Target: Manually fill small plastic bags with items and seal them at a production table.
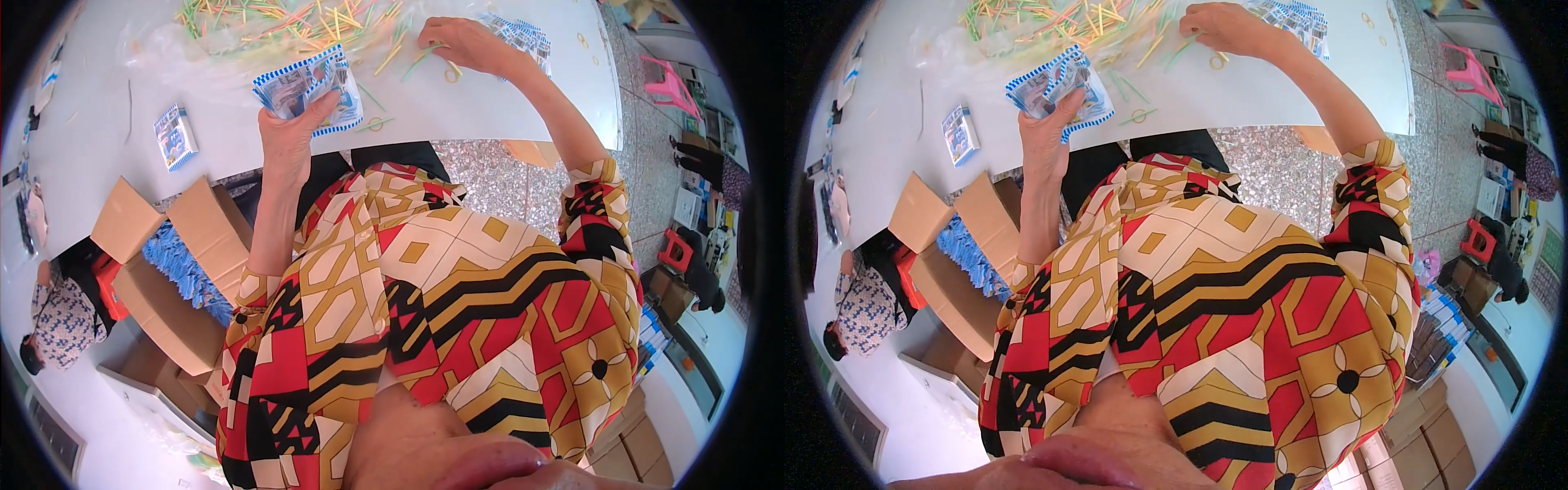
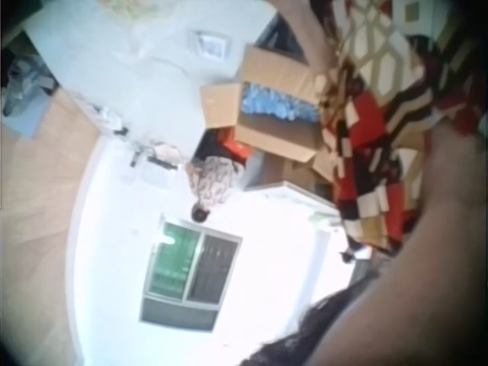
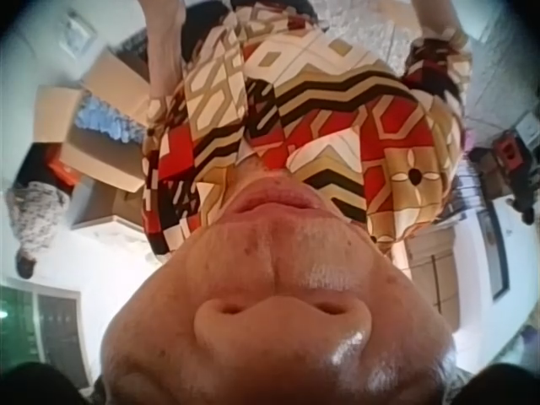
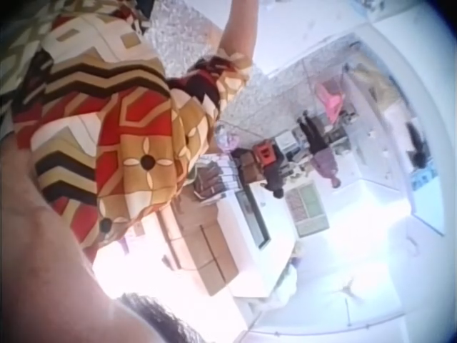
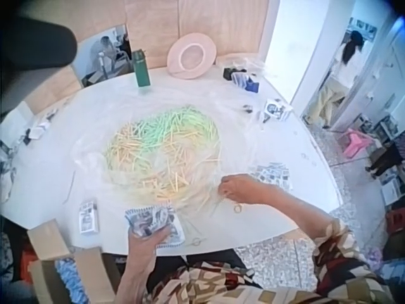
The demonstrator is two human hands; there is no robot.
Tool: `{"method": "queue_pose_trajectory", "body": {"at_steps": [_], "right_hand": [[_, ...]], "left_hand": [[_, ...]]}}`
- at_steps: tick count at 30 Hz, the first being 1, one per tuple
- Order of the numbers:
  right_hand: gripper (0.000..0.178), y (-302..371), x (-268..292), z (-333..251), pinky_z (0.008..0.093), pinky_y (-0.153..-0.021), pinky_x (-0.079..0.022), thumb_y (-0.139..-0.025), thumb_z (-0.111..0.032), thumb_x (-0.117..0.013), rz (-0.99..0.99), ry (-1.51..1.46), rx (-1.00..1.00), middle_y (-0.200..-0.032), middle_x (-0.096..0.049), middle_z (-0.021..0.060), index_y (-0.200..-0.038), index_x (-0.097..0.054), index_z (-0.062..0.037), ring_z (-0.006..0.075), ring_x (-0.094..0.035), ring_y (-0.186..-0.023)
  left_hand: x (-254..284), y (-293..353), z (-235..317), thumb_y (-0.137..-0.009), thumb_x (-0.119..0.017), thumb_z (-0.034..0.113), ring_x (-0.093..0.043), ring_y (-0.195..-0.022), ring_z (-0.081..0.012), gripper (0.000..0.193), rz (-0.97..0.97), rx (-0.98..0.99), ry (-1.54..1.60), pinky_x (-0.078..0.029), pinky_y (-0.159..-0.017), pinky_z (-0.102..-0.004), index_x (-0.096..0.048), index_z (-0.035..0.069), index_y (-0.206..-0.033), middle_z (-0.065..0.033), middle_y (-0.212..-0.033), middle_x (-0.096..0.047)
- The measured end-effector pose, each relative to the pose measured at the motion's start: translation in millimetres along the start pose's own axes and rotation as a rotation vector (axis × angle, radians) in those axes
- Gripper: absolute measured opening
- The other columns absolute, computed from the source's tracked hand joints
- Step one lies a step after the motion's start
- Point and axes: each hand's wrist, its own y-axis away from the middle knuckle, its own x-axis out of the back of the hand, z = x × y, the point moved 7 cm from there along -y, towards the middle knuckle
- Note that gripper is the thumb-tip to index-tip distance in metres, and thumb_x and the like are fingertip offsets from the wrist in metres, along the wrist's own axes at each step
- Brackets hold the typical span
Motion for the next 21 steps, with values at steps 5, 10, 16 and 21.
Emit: {"method": "queue_pose_trajectory", "body": {"at_steps": [5, 10, 16, 21], "right_hand": [[0.024, 8.9, 20.0, -22.0, 0.0383, -0.079, -0.048, -0.075, 0.005, -0.056, 0.166, 0.050, 0.098, -0.099, -0.052, 0.0051, -0.096, -0.054, -0.0067, 0.0241, -0.054, -0.094], [0.025, 12.9, 32.1, -19.7, 0.0382, -0.080, -0.045, -0.074, -0.002, -0.049, 0.082, -0.075, 0.086, -0.095, -0.053, 0.0123, -0.099, -0.054, -0.0049, 0.0300, -0.052, -0.095], [0.025, 22.8, -2.7, -2.8, 0.0357, -0.079, -0.049, -0.074, 0.007, -0.055, -0.002, 0.183, 0.119, -0.101, -0.052, 0.0047, -0.095, -0.053, -0.0065, 0.0232, -0.054, -0.093], [0.016, 16.5, 15.3, -7.0, 0.0358, -0.073, -0.048, -0.076, -0.001, -0.054, 0.047, 0.049, 0.188, -0.094, -0.053, 0.0091, -0.091, -0.054, -0.0047, 0.0274, -0.055, -0.088]], "left_hand": [[0.5, 0.4, -0.5, -0.071, -0.073, 0.002, -0.062, -0.084, -0.0123, 0.033, 0.003, -0.001, 0.000, -0.047, -0.077, -0.0274, -0.061, 0.002, -0.101, -0.0053, -0.093, -0.065], [0.8, 1.2, -2.5, -0.070, -0.073, 0.002, -0.062, -0.083, -0.0121, 0.033, 0.009, 0.004, 0.000, -0.048, -0.076, -0.0272, -0.061, 0.002, -0.101, -0.0049, -0.093, -0.065], [0.9, 0.6, -4.1, -0.071, -0.073, 0.002, -0.062, -0.083, -0.0120, 0.033, -0.013, -0.010, 0.014, -0.048, -0.077, -0.0272, -0.061, 0.002, -0.101, -0.0048, -0.093, -0.065], [0.9, 2.2, -3.2, -0.071, -0.073, 0.002, -0.062, -0.083, -0.0118, 0.033, -0.013, -0.010, 0.013, -0.048, -0.077, -0.0272, -0.060, 0.002, -0.102, -0.0048, -0.094, -0.065]]}}
